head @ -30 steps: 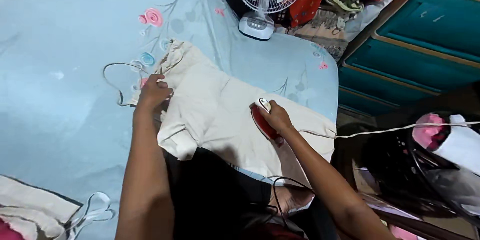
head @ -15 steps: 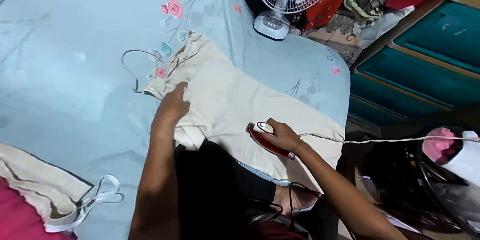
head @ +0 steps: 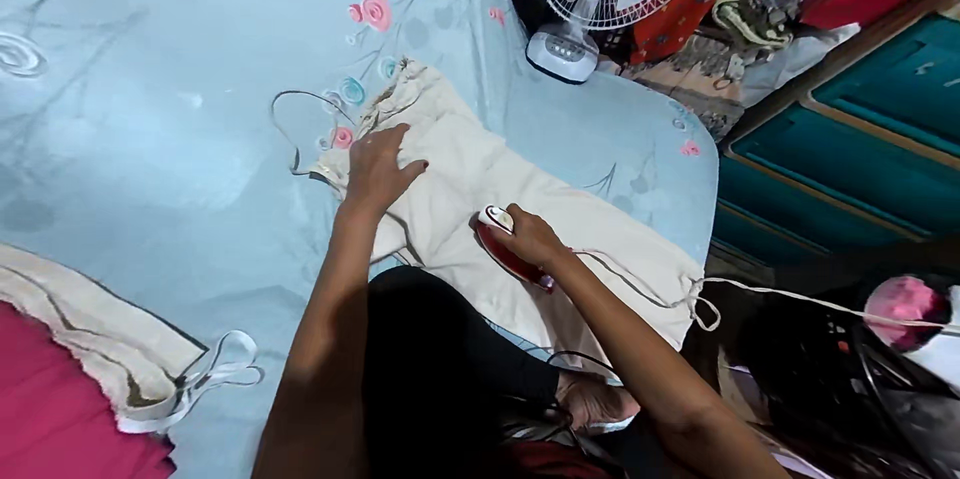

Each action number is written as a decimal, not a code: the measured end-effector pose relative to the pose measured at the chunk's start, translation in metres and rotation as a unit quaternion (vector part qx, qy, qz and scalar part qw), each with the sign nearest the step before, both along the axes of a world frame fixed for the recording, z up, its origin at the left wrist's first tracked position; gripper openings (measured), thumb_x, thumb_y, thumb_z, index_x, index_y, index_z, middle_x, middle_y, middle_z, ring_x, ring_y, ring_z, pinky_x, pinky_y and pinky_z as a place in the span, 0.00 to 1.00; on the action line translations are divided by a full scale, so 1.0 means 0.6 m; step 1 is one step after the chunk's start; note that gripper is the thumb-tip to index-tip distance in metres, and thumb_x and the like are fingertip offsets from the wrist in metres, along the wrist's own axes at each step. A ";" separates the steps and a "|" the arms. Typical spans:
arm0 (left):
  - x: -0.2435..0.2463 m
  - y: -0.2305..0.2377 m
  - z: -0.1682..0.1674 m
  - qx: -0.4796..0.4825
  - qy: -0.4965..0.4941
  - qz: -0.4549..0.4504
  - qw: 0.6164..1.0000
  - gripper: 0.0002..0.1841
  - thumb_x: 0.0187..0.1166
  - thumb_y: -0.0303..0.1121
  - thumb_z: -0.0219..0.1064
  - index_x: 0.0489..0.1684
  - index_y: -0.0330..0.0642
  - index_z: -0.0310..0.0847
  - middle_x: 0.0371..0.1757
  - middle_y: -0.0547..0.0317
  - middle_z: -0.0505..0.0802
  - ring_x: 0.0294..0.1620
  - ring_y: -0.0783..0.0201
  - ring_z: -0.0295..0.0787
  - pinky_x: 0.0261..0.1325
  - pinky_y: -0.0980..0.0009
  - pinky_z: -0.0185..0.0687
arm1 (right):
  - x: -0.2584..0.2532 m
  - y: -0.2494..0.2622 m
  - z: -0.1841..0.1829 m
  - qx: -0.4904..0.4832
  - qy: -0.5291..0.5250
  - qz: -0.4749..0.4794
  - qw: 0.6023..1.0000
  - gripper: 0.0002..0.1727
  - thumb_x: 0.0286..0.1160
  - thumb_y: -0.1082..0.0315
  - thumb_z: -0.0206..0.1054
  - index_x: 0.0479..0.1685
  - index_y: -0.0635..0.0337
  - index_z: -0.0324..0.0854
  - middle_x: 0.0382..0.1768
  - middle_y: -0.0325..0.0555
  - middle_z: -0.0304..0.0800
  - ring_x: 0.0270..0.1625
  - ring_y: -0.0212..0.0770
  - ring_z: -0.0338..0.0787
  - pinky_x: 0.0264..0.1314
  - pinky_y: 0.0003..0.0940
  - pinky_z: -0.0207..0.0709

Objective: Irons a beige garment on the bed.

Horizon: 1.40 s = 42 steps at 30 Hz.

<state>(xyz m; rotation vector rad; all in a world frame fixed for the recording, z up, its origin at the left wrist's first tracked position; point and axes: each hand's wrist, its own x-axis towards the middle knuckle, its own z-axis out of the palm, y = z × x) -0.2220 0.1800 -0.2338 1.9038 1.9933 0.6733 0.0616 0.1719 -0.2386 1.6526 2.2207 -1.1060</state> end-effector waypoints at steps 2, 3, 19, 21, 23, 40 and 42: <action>-0.033 -0.058 -0.013 0.023 -0.037 0.048 0.998 0.39 0.74 0.48 0.78 0.81 0.34 0.72 0.75 0.31 0.82 0.79 0.31 0.75 0.82 0.30 0.61 | 0.022 -0.028 0.007 -0.022 -0.004 0.041 0.999 0.34 0.84 0.40 0.59 0.69 0.64 0.76 0.53 0.63 0.90 0.60 0.61 0.90 0.63 0.62 0.79; -0.049 -0.088 -0.025 0.040 -0.054 0.078 0.995 0.39 0.74 0.48 0.78 0.80 0.32 0.72 0.76 0.29 0.81 0.80 0.29 0.73 0.81 0.30 0.61 | 0.028 -0.041 0.012 -0.030 -0.010 0.060 0.998 0.34 0.84 0.40 0.59 0.69 0.65 0.75 0.52 0.62 0.89 0.59 0.61 0.90 0.63 0.62 0.79; -0.066 -0.126 -0.077 0.058 -0.285 0.337 0.895 0.44 0.81 0.35 0.70 0.92 0.28 0.44 0.86 0.24 0.66 0.83 0.35 0.68 0.82 0.46 0.67 | 0.032 -0.072 0.024 0.016 -0.069 0.038 0.997 0.36 0.87 0.40 0.57 0.75 0.66 0.71 0.57 0.65 0.89 0.63 0.64 0.89 0.66 0.62 0.78; -0.069 -0.127 -0.071 0.049 -0.285 0.334 0.897 0.45 0.82 0.35 0.70 0.93 0.28 0.43 0.87 0.24 0.65 0.83 0.34 0.68 0.81 0.45 0.68 | 0.089 -0.085 0.029 0.033 -0.083 0.008 0.996 0.36 0.86 0.41 0.59 0.74 0.68 0.72 0.55 0.67 0.89 0.61 0.66 0.90 0.65 0.63 0.78; -0.069 -0.125 -0.078 0.037 -0.307 0.347 0.885 0.47 0.81 0.36 0.72 0.94 0.31 0.41 0.90 0.27 0.61 0.86 0.36 0.66 0.82 0.45 0.67 | 0.133 -0.087 0.029 0.037 -0.084 -0.003 0.996 0.36 0.86 0.43 0.59 0.73 0.69 0.72 0.53 0.68 0.89 0.60 0.66 0.90 0.64 0.63 0.78; 0.193 0.015 -0.041 0.035 -0.097 0.029 0.994 0.27 0.81 0.33 0.69 0.80 0.37 0.74 0.87 0.33 0.70 0.86 0.32 0.66 0.82 0.33 0.63 | 0.044 0.141 -0.017 0.136 -0.058 -0.237 0.960 0.37 0.88 0.40 0.57 0.72 0.69 0.72 0.56 0.72 0.88 0.61 0.70 0.90 0.58 0.69 0.80; 0.202 0.071 -0.061 0.023 -0.049 0.004 0.998 0.25 0.80 0.34 0.68 0.77 0.39 0.78 0.85 0.35 0.74 0.87 0.34 0.66 0.82 0.32 0.61 | 0.052 0.170 -0.018 0.133 -0.077 -0.263 0.952 0.37 0.87 0.39 0.56 0.73 0.67 0.73 0.59 0.69 0.89 0.63 0.67 0.90 0.62 0.66 0.80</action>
